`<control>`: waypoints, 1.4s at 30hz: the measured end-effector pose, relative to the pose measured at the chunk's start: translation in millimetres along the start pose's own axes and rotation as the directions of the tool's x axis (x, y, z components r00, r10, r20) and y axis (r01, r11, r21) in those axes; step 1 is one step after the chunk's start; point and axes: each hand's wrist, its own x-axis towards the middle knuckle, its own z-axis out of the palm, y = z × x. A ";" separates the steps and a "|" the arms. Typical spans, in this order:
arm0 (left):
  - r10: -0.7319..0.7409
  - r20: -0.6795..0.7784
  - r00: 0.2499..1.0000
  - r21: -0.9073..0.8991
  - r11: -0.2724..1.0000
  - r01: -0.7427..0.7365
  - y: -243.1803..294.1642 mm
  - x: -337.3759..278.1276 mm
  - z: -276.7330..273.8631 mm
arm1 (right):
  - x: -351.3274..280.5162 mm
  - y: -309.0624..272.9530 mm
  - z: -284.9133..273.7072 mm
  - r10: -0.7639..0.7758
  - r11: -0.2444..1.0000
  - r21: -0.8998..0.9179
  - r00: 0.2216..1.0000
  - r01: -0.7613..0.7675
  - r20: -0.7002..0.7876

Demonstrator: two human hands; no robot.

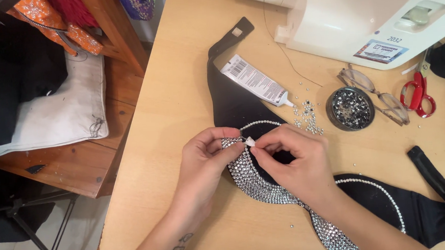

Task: Applying rhinestones to a black garment using glue and a small applicator tool

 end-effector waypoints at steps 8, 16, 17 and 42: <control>-0.042 0.106 0.993 -0.053 0.997 0.048 1.7 1.0 -6.9 | -1.6 -3.4 -1.4 -0.057 0.995 -0.077 0.997 0.060 0.048; -0.003 0.105 0.995 -0.055 0.998 0.008 -1.9 3.6 -7.2 | -3.9 5.2 -5.5 0.300 0.922 0.227 0.949 -0.313 0.092; -0.022 0.103 0.994 -0.059 0.998 0.028 -0.8 2.9 -7.0 | -4.3 5.0 -4.8 0.268 0.938 0.206 0.960 -0.279 0.080; 0.198 0.174 0.965 0.725 0.637 -0.261 37.6 -7.7 2.1 | 45.0 29.3 -111.2 0.535 0.751 -0.502 0.841 -0.429 0.082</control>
